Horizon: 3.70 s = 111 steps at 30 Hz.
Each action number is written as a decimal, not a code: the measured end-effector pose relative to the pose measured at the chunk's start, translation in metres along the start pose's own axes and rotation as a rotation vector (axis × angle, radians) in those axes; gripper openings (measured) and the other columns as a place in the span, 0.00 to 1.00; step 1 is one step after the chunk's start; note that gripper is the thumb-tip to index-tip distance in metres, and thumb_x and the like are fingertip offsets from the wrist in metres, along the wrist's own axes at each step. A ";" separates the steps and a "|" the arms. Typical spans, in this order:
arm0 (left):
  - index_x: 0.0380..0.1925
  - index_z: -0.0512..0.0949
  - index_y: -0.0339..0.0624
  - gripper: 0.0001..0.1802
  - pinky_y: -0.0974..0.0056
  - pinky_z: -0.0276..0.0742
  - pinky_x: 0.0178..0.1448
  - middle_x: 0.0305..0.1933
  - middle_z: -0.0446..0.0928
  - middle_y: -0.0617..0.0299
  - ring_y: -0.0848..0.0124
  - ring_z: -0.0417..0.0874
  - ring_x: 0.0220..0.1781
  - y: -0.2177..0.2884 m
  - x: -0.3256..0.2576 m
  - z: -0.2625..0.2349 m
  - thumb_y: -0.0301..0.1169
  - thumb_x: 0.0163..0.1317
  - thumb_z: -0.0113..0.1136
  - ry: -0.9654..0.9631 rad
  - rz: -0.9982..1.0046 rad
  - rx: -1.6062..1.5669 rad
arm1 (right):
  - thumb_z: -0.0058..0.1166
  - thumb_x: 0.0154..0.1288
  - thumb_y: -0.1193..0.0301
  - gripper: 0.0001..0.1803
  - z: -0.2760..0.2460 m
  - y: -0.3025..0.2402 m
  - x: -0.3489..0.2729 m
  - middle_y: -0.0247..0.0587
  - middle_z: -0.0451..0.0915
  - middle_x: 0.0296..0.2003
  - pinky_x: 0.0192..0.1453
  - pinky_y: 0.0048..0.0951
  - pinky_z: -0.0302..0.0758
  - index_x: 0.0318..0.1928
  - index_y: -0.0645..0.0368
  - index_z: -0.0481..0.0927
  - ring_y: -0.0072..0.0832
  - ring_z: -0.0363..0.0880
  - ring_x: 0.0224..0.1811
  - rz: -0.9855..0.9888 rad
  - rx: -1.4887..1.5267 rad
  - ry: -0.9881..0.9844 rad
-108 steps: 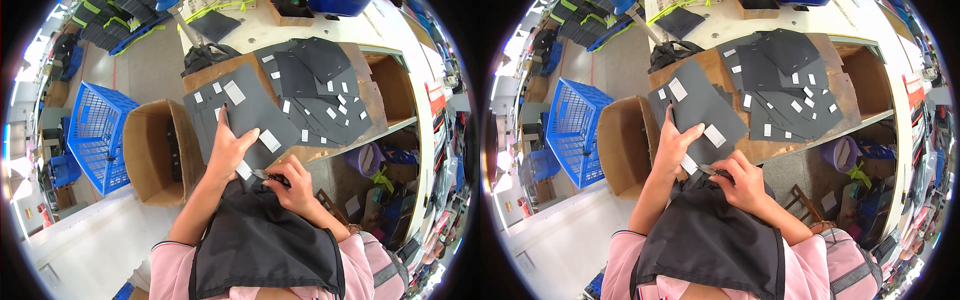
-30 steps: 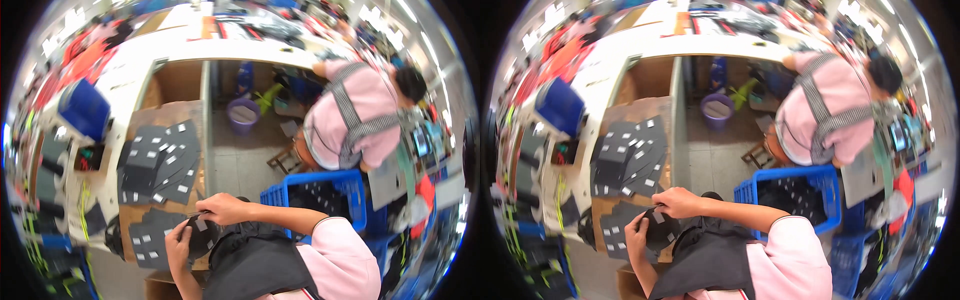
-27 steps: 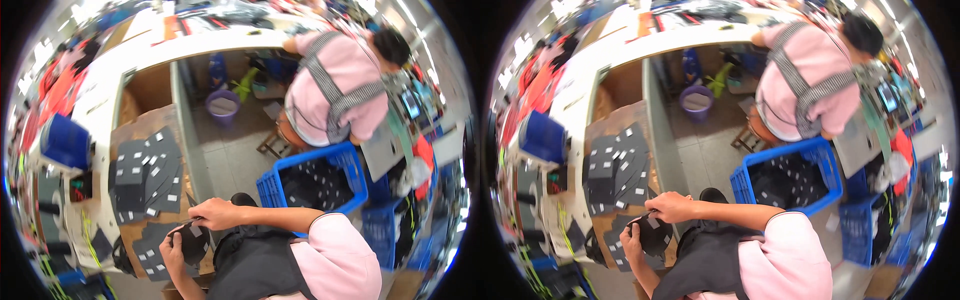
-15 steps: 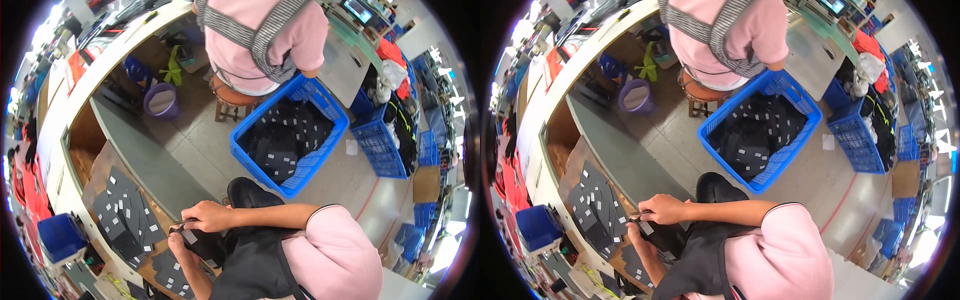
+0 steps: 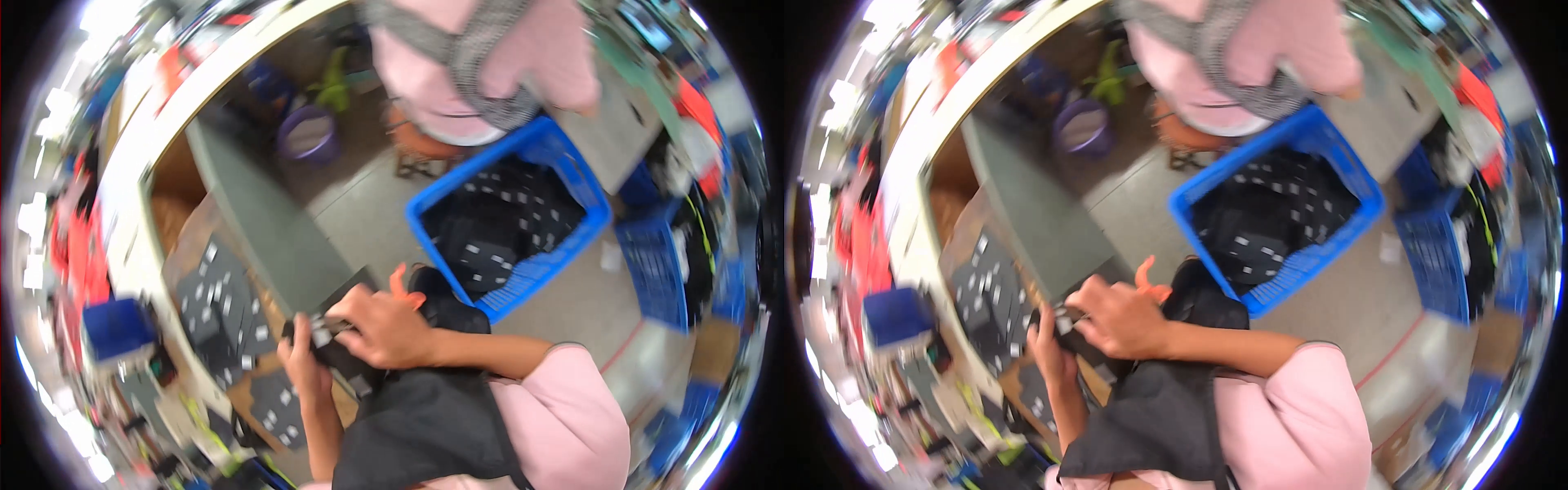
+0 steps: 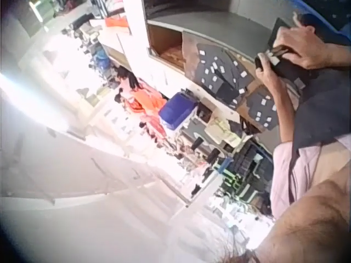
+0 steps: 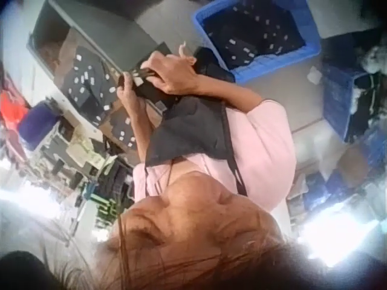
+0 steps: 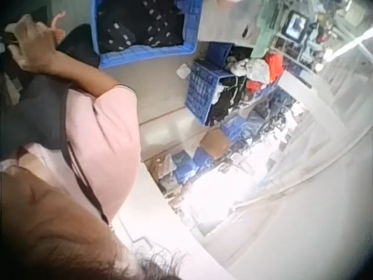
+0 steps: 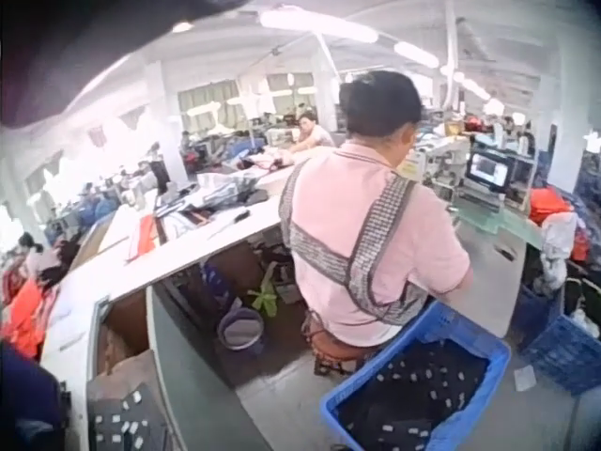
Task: Trimming and preparing fabric pieces with reflective strips for sewing in a garment factory.
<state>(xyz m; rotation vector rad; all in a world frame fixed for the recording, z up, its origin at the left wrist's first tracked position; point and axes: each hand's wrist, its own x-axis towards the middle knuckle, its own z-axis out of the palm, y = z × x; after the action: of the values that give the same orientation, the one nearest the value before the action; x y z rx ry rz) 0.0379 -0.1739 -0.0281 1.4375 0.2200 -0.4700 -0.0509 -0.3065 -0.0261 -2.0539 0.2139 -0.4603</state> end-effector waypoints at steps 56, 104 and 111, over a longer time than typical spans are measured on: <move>0.22 0.73 0.39 0.14 0.74 0.61 0.26 0.21 0.70 0.72 0.84 0.65 0.24 0.012 0.016 -0.051 0.36 0.63 0.56 -0.157 0.074 -0.128 | 0.61 0.49 0.79 0.14 0.043 -0.028 0.039 0.40 0.71 0.29 0.25 0.28 0.71 0.39 0.59 0.77 0.33 0.74 0.23 -0.292 -0.216 -0.091; 0.43 0.74 0.33 0.22 0.67 0.78 0.41 0.38 0.78 0.56 0.71 0.80 0.37 -0.009 0.027 -0.085 0.33 0.51 0.67 -0.254 -0.303 -0.364 | 0.62 0.52 0.75 0.19 0.042 0.022 0.052 0.27 0.68 0.28 0.25 0.17 0.64 0.45 0.59 0.73 0.14 0.64 0.27 0.518 0.503 -0.308; 0.60 0.60 0.38 0.42 0.61 0.65 0.61 0.56 0.68 0.53 0.64 0.69 0.58 -0.034 0.037 -0.096 0.42 0.49 0.69 -0.225 -0.194 -0.417 | 0.62 0.54 0.74 0.15 0.061 0.026 0.020 0.35 0.80 0.39 0.44 0.22 0.74 0.43 0.63 0.78 0.19 0.77 0.38 0.889 0.942 -0.397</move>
<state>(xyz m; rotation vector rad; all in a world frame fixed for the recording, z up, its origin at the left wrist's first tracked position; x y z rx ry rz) 0.0690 -0.0881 -0.0869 0.9520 0.2596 -0.6957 -0.0066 -0.2775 -0.0706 -0.9360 0.5145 0.3613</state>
